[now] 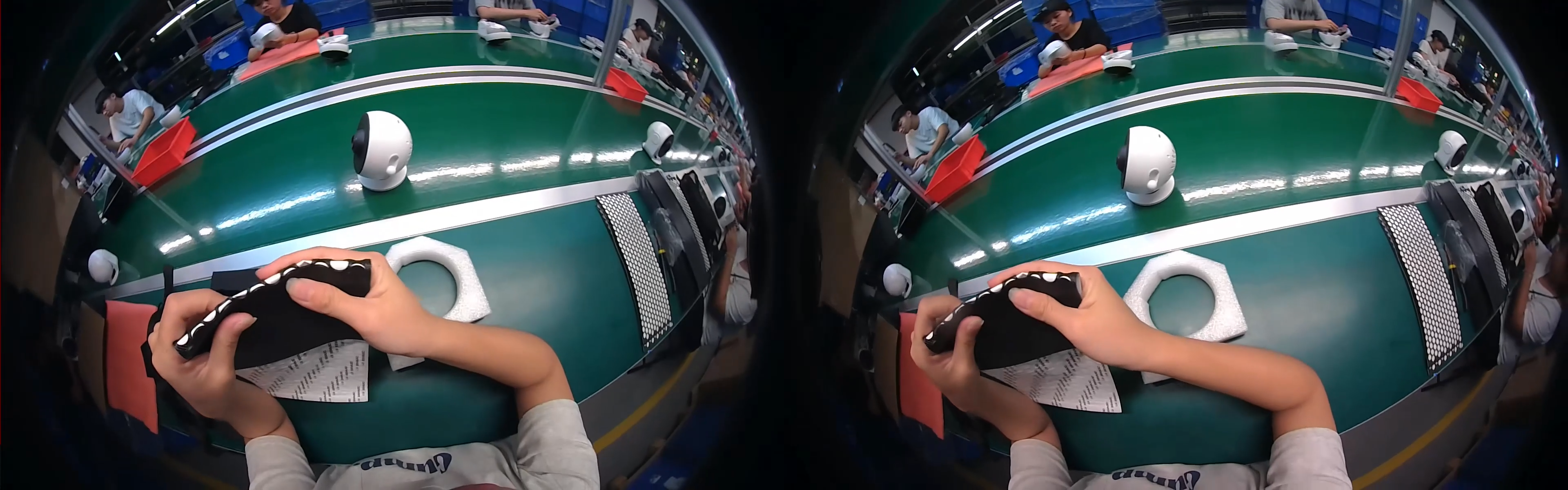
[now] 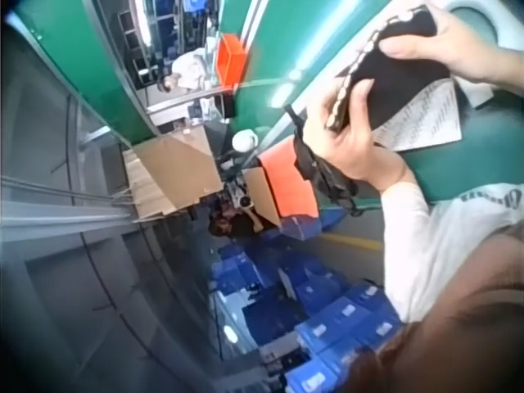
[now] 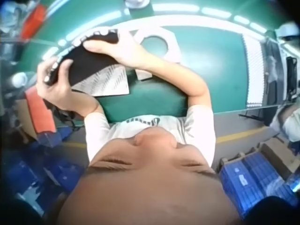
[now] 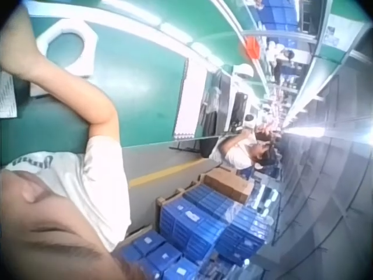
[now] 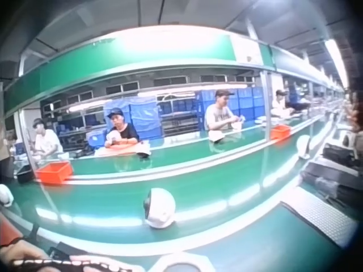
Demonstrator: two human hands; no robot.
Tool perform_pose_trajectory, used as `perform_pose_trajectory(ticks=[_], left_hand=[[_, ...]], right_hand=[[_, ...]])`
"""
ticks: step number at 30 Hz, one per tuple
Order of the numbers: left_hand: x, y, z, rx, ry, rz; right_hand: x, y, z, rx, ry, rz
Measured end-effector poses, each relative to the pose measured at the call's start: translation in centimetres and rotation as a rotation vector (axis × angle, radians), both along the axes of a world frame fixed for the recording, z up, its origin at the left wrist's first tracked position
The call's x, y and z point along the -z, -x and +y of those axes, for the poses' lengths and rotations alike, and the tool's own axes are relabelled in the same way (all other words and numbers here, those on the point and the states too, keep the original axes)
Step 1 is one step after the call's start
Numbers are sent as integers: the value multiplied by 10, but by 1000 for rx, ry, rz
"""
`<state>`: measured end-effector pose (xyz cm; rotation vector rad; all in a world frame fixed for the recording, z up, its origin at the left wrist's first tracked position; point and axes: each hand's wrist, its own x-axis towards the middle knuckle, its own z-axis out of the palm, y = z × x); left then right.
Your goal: Assembling electronic components on a factory production line by applying adhesive pads to mounting bases.
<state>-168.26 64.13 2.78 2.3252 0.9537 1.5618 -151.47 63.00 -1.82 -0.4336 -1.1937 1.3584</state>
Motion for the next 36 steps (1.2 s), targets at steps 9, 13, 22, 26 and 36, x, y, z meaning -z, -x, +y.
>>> perform_pose_trajectory(ticks=[9, 13, 22, 26, 36], left_hand=[[7, -5, 10, -14, 104, 26], [2, -1, 3, -28, 107, -5], [1, -8, 17, -206, 166, -92], [3, -8, 43, -46, 327, -50], [34, 23, 81, -238, 319, 667]], right_hand=[[8, -7, 2, 141, -63, -189], [-2, -17, -1, 202, -152, -598], [0, -22, 18, 508, -313, -479], [13, -10, 34, 430, -56, -187], [68, 12, 67, 150, 318, -441]])
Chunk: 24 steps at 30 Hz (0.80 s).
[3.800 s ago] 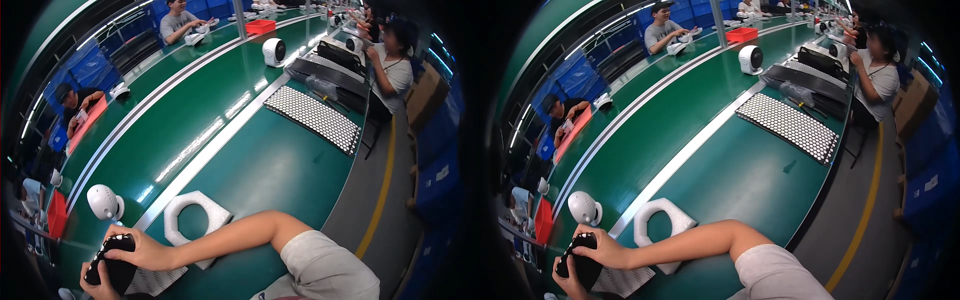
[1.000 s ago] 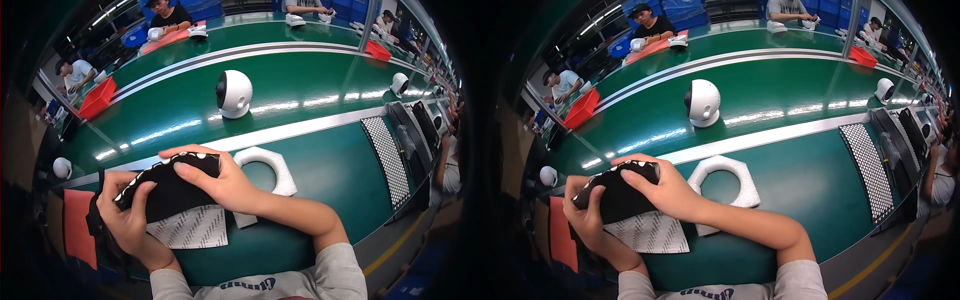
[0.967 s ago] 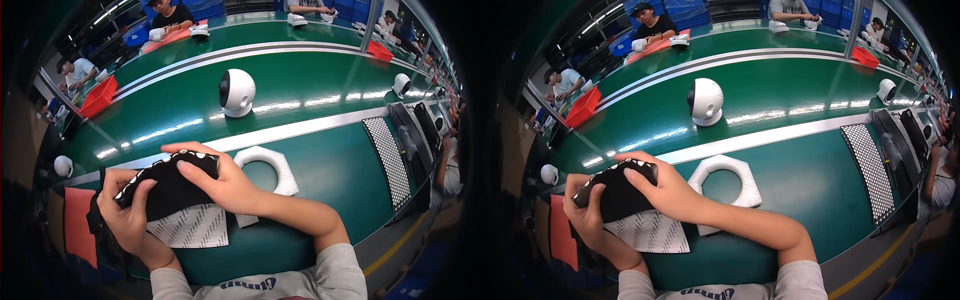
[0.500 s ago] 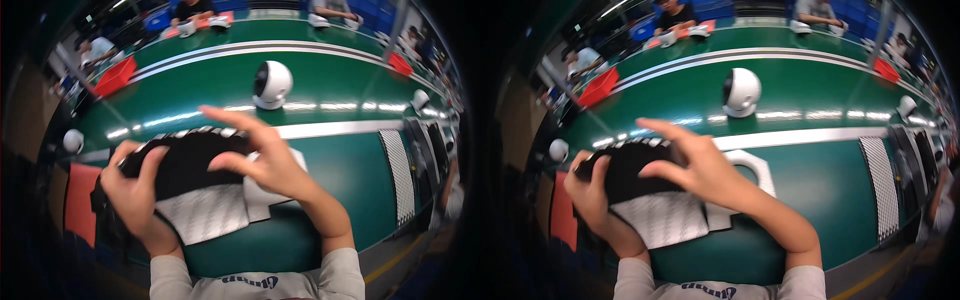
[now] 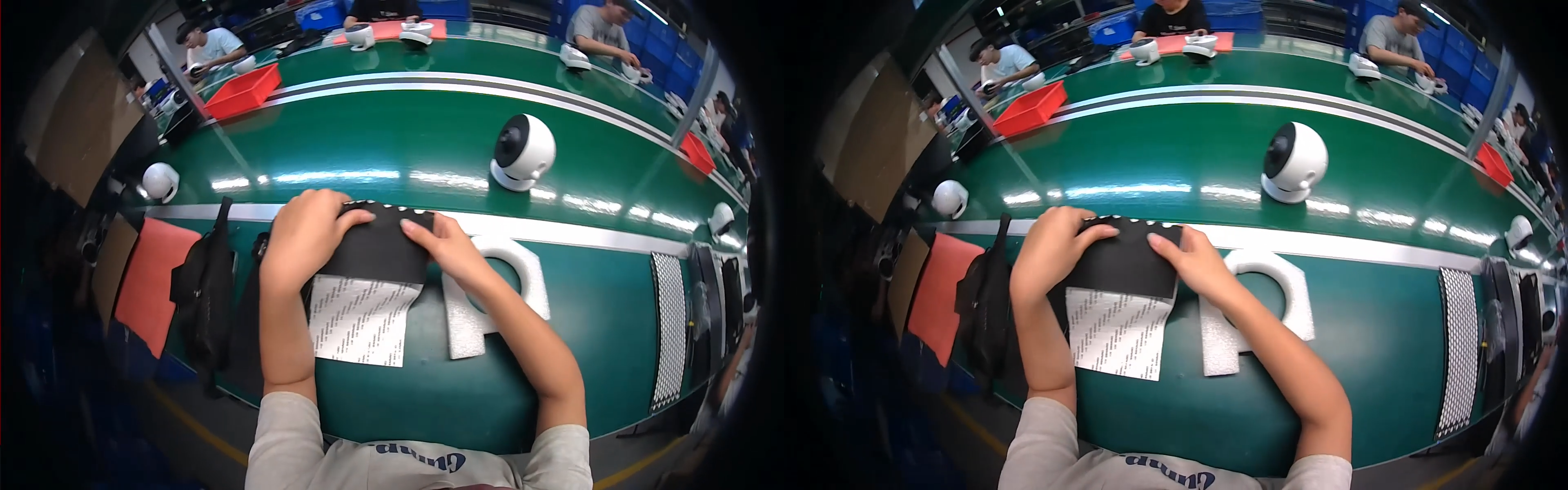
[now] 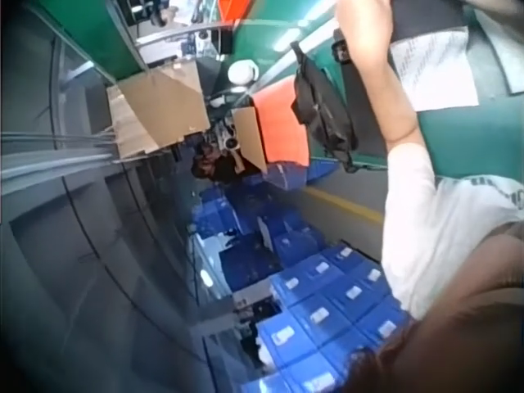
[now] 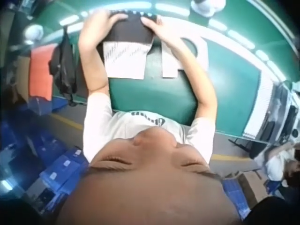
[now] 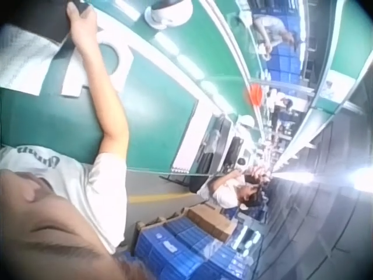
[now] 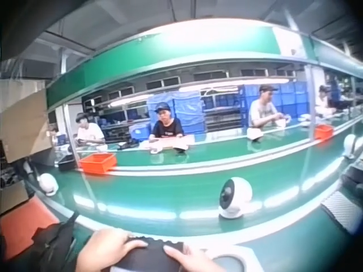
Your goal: Assembling electronic components on a factory production line by applying adhesive pads to mounting bases.
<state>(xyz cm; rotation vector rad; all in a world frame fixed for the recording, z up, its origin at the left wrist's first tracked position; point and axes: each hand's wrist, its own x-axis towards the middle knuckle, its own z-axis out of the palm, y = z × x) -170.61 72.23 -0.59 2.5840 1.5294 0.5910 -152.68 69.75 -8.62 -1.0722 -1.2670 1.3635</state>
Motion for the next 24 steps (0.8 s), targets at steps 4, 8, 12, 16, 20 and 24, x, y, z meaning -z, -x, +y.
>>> perform_pose_trajectory(ticks=[4, 8, 12, 16, 20, 24], left_hand=[[-11, -11, -2, -38, 112, 17], [-13, -4, 4, 174, 88, -70], [-30, 14, -14, 229, -65, -206], [-18, 31, -6, 42, -106, -213], [-10, 35, -14, -33, -13, -304], [-15, 40, -21, 97, 45, -425]], right_hand=[[-15, -15, -3, -56, 38, -195], [-9, -30, 1, 1, -208, -703], [-26, -16, -1, 44, -531, -592], [-24, -1, -3, 237, -579, -530], [-30, -9, -15, 315, -648, -427], [-41, -2, -29, 378, -821, -151]])
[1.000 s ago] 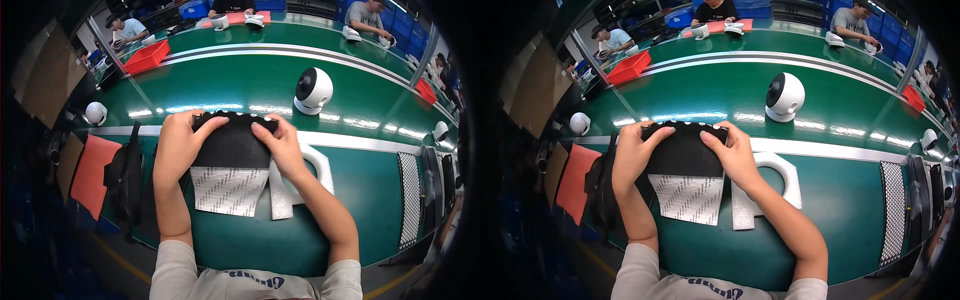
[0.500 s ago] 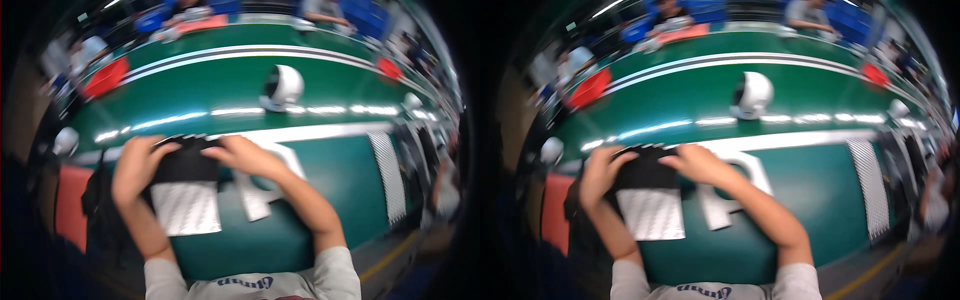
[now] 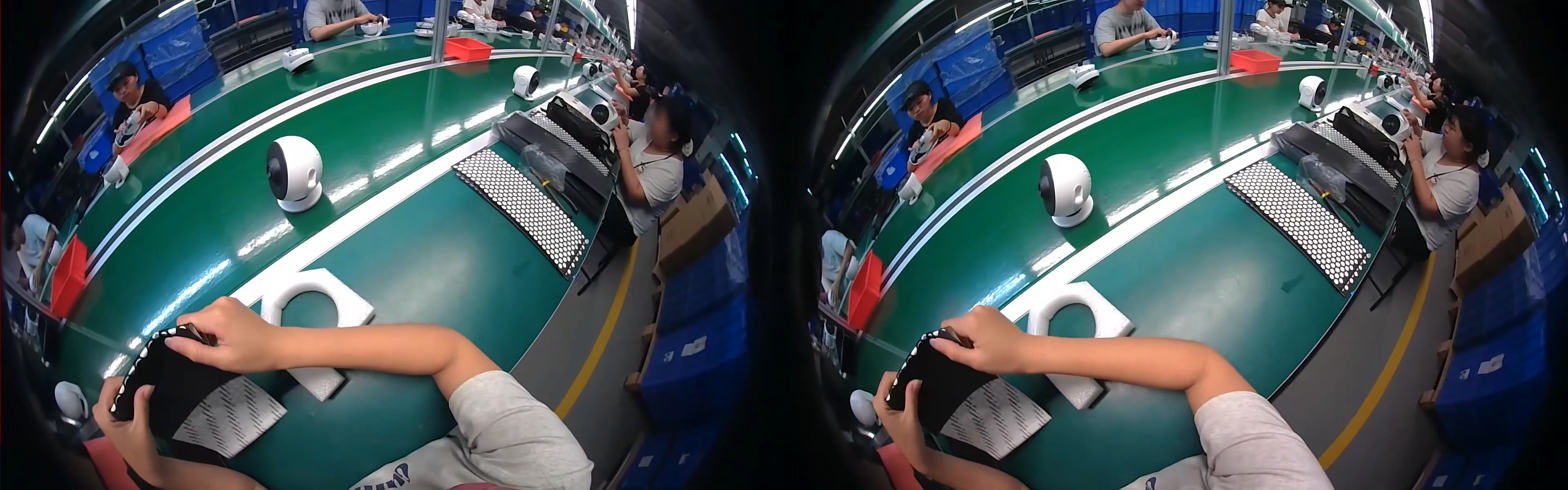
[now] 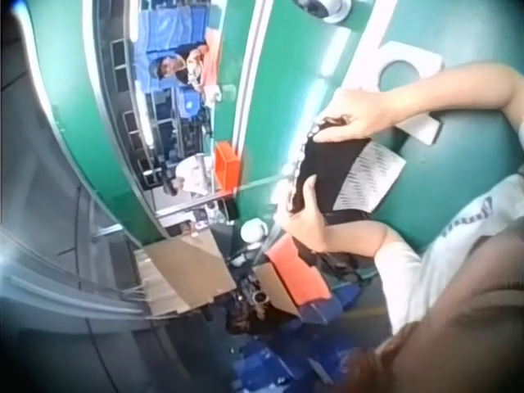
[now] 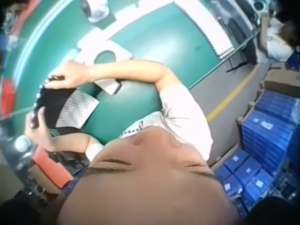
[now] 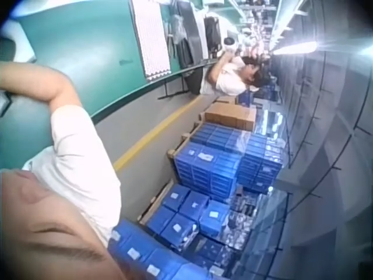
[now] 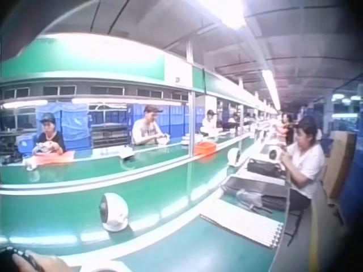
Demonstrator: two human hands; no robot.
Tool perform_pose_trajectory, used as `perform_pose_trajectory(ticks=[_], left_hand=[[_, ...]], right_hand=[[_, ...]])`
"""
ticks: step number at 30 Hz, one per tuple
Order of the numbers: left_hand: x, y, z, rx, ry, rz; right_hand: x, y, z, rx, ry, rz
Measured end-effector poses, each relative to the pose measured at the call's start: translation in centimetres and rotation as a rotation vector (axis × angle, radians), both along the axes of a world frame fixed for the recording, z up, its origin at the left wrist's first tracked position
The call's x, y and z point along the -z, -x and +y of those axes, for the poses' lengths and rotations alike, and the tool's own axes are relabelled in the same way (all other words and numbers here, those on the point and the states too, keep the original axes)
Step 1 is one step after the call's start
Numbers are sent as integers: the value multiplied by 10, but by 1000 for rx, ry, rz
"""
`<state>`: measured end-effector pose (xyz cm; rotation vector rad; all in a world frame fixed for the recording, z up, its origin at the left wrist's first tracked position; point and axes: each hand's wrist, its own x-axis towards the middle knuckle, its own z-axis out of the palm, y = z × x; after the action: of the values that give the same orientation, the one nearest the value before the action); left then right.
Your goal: Assembling electronic components on a factory production line by applying adhesive pads to mounting bases.
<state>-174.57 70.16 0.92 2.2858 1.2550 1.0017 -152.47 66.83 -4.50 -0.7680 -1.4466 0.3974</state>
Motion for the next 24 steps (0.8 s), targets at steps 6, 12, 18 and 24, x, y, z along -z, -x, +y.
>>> perform_pose_trajectory(ticks=[6, 12, 18, 24], left_hand=[[0, -11, -4, 105, -124, -60], [3, -1, 6, 122, -96, -55], [1, -4, 4, 111, -100, -83], [3, -16, -6, 115, -201, -146]], right_hand=[[-6, 4, -5, -71, -2, 153], [-12, 2, -12, -78, -32, 122], [-12, 3, -12, -64, -33, 126], [-15, -2, -14, -34, -79, 78]])
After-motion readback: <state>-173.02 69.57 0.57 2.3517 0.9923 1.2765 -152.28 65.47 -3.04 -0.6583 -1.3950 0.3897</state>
